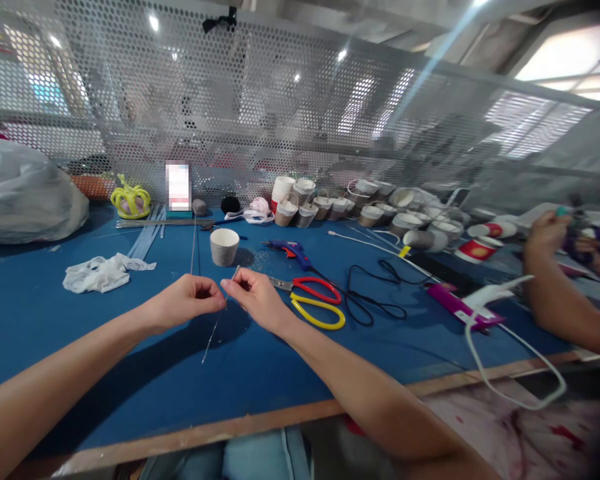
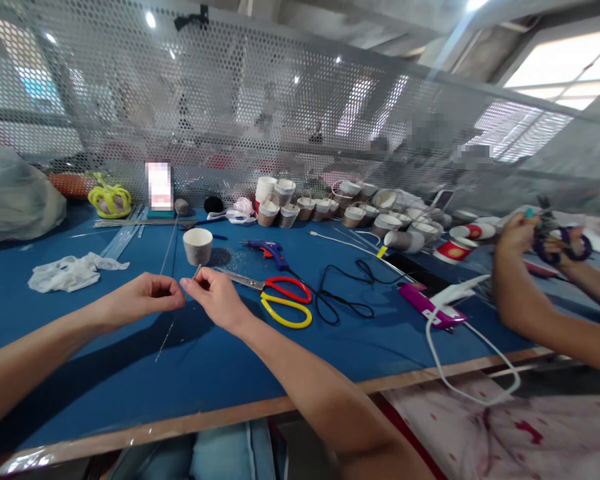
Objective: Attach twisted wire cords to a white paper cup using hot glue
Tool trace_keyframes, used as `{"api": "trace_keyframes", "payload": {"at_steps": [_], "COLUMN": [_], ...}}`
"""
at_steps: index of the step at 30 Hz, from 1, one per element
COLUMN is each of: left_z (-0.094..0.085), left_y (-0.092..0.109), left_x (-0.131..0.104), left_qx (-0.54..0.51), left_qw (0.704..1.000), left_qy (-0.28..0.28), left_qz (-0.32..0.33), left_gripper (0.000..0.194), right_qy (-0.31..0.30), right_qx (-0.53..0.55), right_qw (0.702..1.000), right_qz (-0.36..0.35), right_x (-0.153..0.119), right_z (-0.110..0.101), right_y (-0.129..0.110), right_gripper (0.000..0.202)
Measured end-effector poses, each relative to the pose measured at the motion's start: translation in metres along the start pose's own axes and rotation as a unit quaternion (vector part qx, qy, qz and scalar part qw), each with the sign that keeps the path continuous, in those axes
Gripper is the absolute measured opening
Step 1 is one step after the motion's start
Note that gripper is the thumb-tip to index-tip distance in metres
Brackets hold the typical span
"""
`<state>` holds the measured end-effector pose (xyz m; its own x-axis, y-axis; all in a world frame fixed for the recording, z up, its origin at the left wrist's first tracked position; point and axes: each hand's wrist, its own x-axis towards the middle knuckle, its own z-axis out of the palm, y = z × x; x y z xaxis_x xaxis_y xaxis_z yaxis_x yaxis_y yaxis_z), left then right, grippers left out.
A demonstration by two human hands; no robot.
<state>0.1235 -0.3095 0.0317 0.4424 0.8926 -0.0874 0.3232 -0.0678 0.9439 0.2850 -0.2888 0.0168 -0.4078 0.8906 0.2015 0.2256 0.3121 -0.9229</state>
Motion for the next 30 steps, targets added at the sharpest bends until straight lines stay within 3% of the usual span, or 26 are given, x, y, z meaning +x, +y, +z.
{"api": "trace_keyframes", "payload": {"at_steps": [3,9,20,27,30], "left_z": [0.0022,0.0013,-0.0014,0.0031,0.0032], "left_y": [0.0001,-0.0018,0.0017,-0.0008,-0.0021], "left_x": [-0.0001,0.0000,-0.0007,0.0001,0.0012], "left_qx": [-0.022,-0.056,-0.050,-0.033,-0.027], "left_qw": [1.000,0.998,0.998,0.999,0.999], "left_qy": [0.005,-0.023,-0.009,0.006,0.014], "left_qz": [-0.009,-0.021,-0.023,-0.001,0.012], "left_gripper": [0.022,0.020,0.018,0.016,0.015], "right_qy": [-0.010,-0.089,-0.014,0.020,0.003], "right_qx": [0.041,0.190,0.115,0.136,0.150], "right_qw": [0.999,0.977,0.992,0.990,0.988], "right_qz": [0.006,0.036,0.045,0.035,0.034], "right_x": [-0.0002,0.0010,0.0009,0.0020,0.0016], "right_z": [0.0010,0.0001,-0.0002,0.0043,0.0041], "right_y": [0.0008,0.0013,-0.0026,0.0057,0.0050], "right_gripper": [0.029,0.028,0.032,0.034,0.031]}}
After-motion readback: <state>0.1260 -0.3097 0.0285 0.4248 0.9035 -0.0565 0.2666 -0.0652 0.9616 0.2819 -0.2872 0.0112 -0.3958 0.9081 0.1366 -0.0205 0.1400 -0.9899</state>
